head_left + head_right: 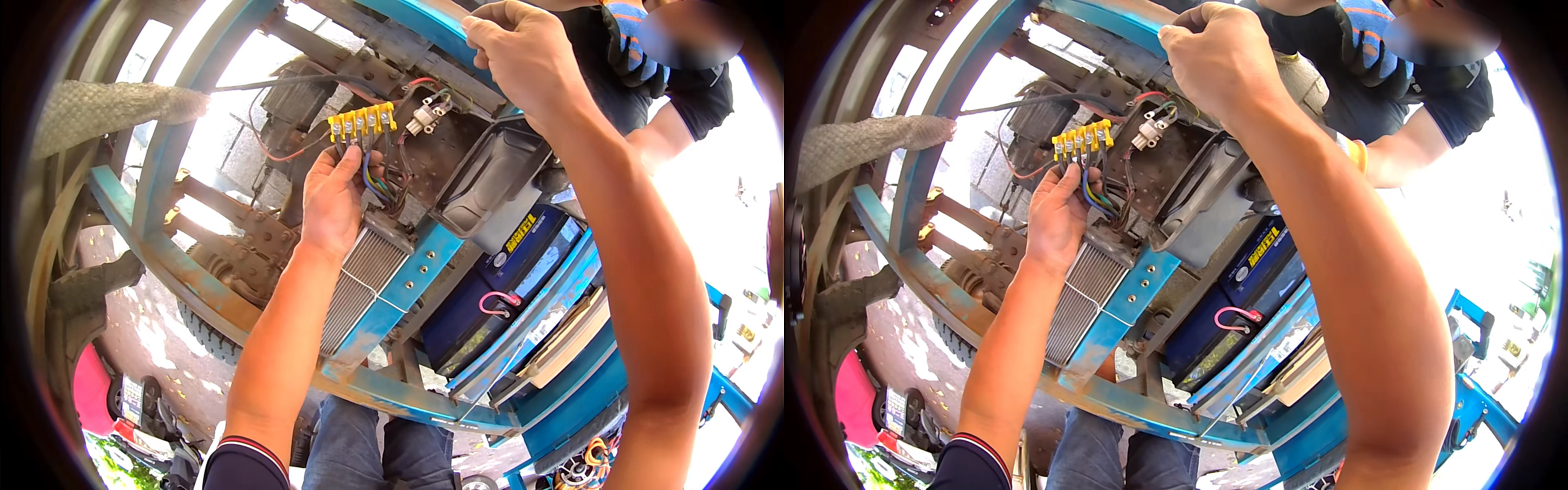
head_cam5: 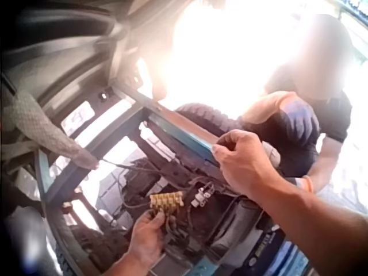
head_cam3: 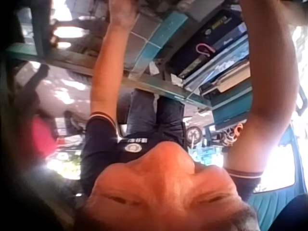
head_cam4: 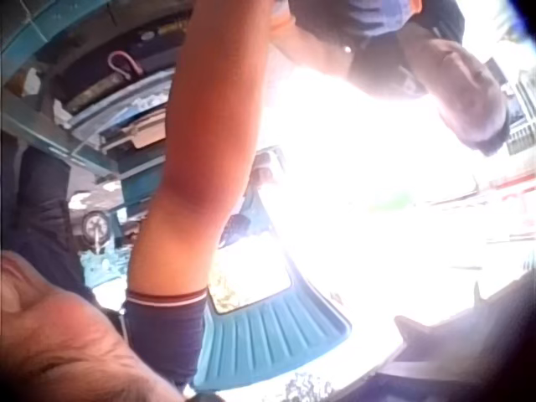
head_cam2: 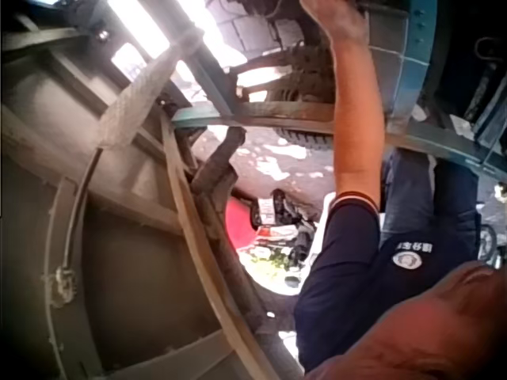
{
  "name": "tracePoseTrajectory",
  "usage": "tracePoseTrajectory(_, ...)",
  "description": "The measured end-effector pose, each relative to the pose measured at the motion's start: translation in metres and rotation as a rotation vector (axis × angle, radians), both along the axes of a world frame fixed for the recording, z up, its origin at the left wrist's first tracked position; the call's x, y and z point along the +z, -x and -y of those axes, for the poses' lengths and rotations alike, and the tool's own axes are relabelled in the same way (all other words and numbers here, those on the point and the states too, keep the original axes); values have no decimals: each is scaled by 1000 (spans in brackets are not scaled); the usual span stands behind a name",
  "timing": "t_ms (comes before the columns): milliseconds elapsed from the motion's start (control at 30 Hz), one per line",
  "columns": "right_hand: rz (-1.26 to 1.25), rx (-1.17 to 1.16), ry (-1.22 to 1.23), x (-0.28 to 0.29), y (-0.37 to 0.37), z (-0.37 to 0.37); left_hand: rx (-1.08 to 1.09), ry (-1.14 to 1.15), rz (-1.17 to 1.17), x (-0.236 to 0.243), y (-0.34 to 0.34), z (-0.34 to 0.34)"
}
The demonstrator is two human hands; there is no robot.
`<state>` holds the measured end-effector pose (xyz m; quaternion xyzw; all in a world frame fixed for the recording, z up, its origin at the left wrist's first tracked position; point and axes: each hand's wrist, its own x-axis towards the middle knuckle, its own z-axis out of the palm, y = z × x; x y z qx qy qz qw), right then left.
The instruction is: The person connects wires to a yellow terminal block and a silver heatsink component inside the frame of a blue three-wheeled vehicle. They then pick up an orange cylindrical component with wires and connect it to the terminal block, securing the connections.
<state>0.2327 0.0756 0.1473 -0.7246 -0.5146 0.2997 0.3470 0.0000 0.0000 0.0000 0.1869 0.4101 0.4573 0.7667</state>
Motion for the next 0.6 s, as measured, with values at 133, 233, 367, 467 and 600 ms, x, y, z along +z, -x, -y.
tracePoseTrajectory(133,-66,30,113,49,41,24,12,10,42,-3,-3,3)
tracePoseTrajectory(233,-117,128,6,37,75,56,33,-220,49,7,-9,4)
tracePoseTrajectory(367,72,57,-91,-18,139,107,36,112,277,21,-3,3)
tracePoseTrajectory(467,-6,-146,22,-48,158,110,56,171,80,13,1,-1)
tracePoseTrajectory(600,-114,-344,150,-87,148,97,51,145,40,10,0,0)
